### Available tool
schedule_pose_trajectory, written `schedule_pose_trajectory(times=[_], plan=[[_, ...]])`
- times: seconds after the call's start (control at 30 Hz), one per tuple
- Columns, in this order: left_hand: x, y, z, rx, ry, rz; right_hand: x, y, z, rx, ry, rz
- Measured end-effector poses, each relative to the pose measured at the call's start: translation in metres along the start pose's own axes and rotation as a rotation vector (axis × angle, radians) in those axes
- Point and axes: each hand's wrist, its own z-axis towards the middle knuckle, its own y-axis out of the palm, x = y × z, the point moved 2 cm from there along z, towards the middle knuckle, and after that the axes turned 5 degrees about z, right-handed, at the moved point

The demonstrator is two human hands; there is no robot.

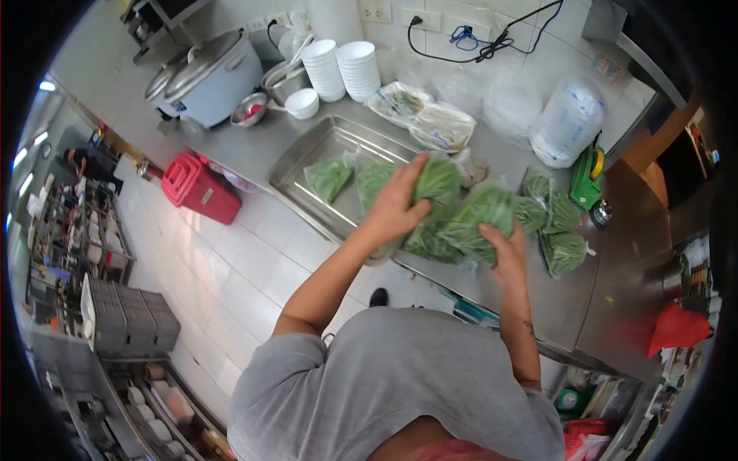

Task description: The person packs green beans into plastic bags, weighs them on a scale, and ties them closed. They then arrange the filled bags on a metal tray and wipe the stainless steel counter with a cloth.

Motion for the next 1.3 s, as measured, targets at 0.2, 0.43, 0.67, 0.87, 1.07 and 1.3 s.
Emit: schedule_pose_trajectory(times=[0.2, 0.43, 0.67, 0.87, 1.07, 1.3], plan=[[-0.115, -0.117, 0.005, 0.141, -0.168, -0.054, 0.062, 0.164, 0.05, -0.19, 0.051, 0.154], [-0.237, -0.152, 0.022, -0.033, -0.19, 0.593, 0.125, 0.231, 0.08, -0.308, -0.122, -0.569], [-0.08, -0.03, 0.013, -0.077, 0.327, 0.142, 0.058, 0.058, 0.034, 0.393, -0.644, -1.248], [-0.034, 0.101, -0.036, -0.4, 0.408, 0.692, 0.083, -0.032, 0.026, 0.522, -0.138, -0.886], [-0.028, 0.08, -0.02, -0.561, 0.214, 0.371, 0.068, -0.02, 0.041, 0.332, 0.05, -0.286], [-0.044, -0.027, 0.001, -0.363, -0.121, -0.299, 0.027, 0.024, 0.041, 0.221, 0.045, 0.073]])
